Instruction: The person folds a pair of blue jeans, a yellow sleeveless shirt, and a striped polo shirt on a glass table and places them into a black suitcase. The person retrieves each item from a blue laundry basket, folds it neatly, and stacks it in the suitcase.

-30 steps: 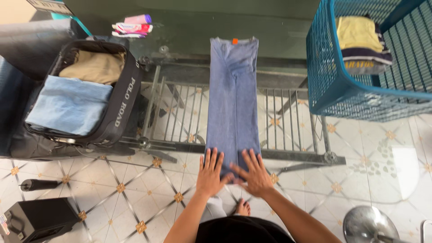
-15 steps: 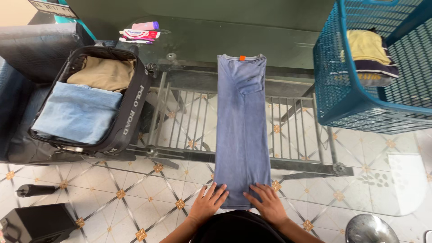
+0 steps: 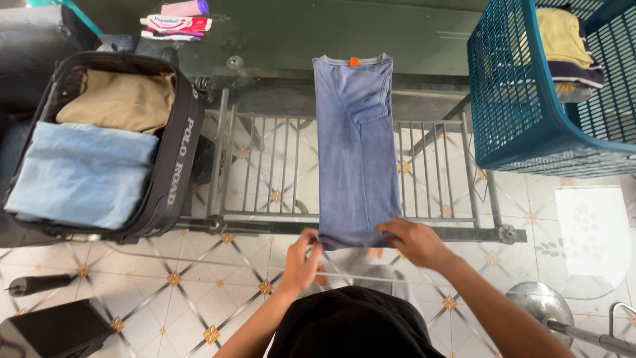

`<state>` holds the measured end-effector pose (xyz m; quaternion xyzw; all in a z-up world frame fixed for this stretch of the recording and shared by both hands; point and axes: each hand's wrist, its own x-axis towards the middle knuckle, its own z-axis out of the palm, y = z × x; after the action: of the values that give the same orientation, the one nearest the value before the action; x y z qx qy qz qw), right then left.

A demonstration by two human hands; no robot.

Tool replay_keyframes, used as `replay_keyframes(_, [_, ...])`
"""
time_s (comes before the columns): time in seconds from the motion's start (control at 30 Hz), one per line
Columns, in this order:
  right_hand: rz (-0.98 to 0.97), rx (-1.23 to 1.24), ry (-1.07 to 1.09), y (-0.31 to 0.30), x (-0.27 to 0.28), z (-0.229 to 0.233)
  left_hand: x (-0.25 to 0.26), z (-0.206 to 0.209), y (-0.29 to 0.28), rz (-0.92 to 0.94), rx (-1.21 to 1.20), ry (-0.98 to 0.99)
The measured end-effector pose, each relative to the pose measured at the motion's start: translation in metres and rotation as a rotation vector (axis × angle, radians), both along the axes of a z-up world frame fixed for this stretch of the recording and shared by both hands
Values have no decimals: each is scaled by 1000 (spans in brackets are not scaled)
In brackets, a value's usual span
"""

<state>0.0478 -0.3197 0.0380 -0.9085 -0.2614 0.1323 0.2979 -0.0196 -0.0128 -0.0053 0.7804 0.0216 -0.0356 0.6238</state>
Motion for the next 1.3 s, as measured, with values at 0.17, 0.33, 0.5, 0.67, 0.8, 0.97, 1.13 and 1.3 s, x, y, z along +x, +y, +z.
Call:
replay_keyframes(0.17, [51,-121,80,5,83,-1,70,-34,-12,85,-209,211])
replay_keyframes(0.33, [88,-169,203,16,143,-8,137,-33,-12,22,-550,369])
replay_keyframes(0.5, [30,-111,218,14,185,-30,186,-20,-17,53,-305,598])
replay_keyframes(0.67, [49,-15,379,7,192,-35,193,-38,-15,-236,-261,546])
replay_keyframes(0.8, [30,104,481,-2,202,-21,211,-57,-13,-183,-768,688])
replay_keyframes(0.97, [-135,63,331,16,226,-29,238,-49,-23,61,-168,657])
replay_keyframes(1.13, [-346,200,-223,14,210,-57,231,-26,-25,70,233,-43])
replay_keyframes(1.3, [-718,208,-55,-2,150,-73,214,-19,-27,253,177,154])
